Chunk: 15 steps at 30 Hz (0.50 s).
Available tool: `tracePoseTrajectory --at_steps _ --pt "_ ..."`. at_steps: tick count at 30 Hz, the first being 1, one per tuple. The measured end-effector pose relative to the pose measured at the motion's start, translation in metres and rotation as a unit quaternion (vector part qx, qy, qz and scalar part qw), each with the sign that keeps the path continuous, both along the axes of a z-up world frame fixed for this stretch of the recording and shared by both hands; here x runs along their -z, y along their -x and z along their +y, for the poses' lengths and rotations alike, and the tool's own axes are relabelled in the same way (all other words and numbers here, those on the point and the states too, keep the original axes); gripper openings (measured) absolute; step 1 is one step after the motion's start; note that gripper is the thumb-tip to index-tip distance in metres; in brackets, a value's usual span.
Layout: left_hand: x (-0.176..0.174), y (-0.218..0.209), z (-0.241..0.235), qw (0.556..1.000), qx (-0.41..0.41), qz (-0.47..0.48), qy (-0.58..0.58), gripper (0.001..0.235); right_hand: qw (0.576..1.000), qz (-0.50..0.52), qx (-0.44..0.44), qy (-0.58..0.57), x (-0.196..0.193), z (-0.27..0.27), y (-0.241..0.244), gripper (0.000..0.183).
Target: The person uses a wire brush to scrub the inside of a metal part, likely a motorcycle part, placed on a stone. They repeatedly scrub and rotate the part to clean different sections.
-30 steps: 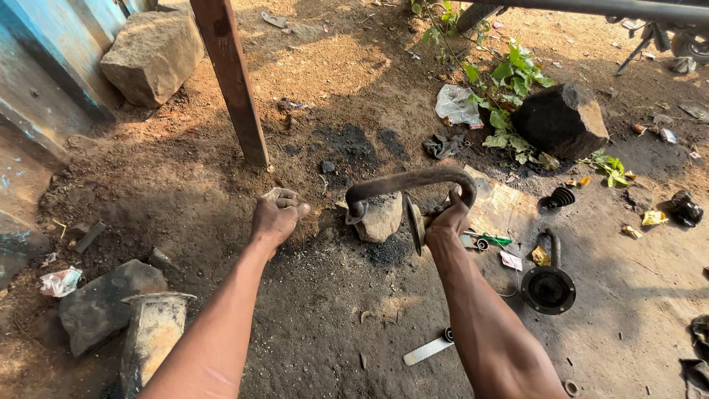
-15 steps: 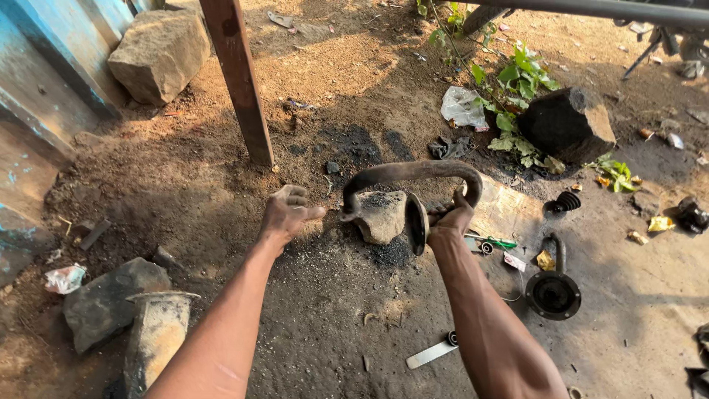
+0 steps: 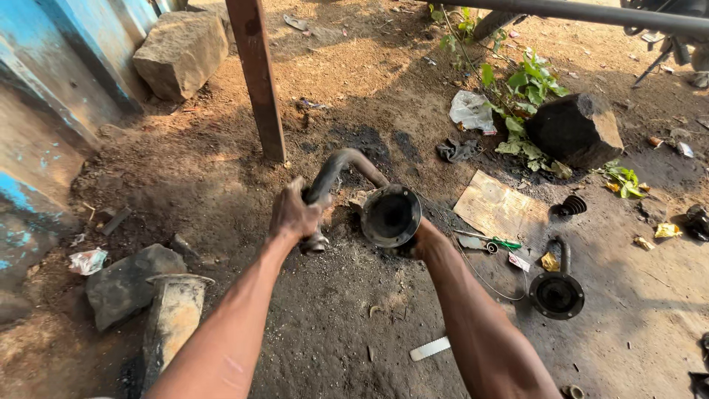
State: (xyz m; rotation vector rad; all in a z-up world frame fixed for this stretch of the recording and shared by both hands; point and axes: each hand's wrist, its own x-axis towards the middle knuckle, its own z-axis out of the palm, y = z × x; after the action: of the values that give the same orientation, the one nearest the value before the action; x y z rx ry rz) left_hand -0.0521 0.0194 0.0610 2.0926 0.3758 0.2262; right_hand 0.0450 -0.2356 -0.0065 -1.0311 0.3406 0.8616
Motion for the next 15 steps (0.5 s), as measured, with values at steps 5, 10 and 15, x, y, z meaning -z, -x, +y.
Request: tracePoseTrajectory --at_steps 5,10,15 --pt "-0.036 0.012 0.006 0.996 0.042 -0.053 -0.061 0.028 0.999 0.020 0.028 0.037 0.000 0.023 0.018 0.043" --pt "-0.053 0.028 0.003 0.991 0.023 -0.058 -0.116 0.029 0.995 -0.021 -0.014 0.095 0.004 0.017 0.008 0.058" --pt "-0.059 0.042 -0.008 0.993 -0.001 0.005 -0.117 0.028 0.999 0.002 -0.011 0.034 -0.023 -0.005 0.029 0.085"
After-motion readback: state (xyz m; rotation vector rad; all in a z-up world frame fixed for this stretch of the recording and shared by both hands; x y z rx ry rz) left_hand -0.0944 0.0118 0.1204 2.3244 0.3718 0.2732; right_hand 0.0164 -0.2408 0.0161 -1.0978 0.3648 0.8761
